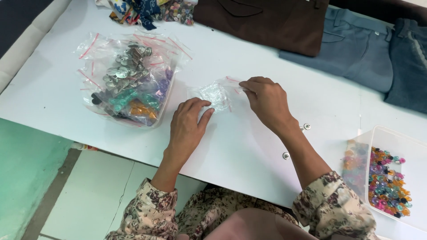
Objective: Sorting and bagging small decorative buttons from a plastic container into small zip-lock bags.
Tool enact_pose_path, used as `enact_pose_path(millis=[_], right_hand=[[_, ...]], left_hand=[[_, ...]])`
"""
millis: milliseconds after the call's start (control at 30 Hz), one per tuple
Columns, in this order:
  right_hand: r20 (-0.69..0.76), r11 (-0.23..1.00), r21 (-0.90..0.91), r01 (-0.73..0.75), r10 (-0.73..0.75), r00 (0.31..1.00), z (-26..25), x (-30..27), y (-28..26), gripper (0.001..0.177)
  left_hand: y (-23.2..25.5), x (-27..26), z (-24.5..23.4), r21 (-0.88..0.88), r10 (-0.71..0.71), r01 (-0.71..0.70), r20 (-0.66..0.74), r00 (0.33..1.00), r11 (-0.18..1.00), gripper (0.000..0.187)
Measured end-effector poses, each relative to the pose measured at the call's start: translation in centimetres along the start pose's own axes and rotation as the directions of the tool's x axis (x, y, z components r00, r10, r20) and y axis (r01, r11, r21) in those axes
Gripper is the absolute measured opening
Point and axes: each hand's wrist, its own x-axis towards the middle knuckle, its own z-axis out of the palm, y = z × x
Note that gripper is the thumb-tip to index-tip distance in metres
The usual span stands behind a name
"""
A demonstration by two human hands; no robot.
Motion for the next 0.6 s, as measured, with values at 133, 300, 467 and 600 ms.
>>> enact_pose_path(millis=[133,300,467,600], right_hand=[[-0.107,0.975,0.222,-0.024,0.049,0.993,-3.9,-3.4,-0.4,0.019],[-0.23,0.929,0.31,0.205,-0.136,0.964,-5.0,-9.0,0.3,0.02],[-0.279,0.935,0.281,0.214,-0.134,0.951,-4.6,-10.9,3.4,0.022],[-0.304,0.959,0.212,0.187,-0.117,0.945,-4.6,-11.6,6.0,0.027]], left_hand=[[2.1,0.6,0.5,-0.307,-0.135,0.18,0.161,0.978,0.934,0.064],[6.2,2.8,1.6,-0.708,0.029,0.507,0.595,0.803,0.491,0.081],[8.1,5.7,5.9,-0.757,0.03,0.44,0.516,0.856,0.484,0.042],[10.3,7.5,7.9,-0.714,0.153,0.222,0.42,0.895,0.664,0.033]])
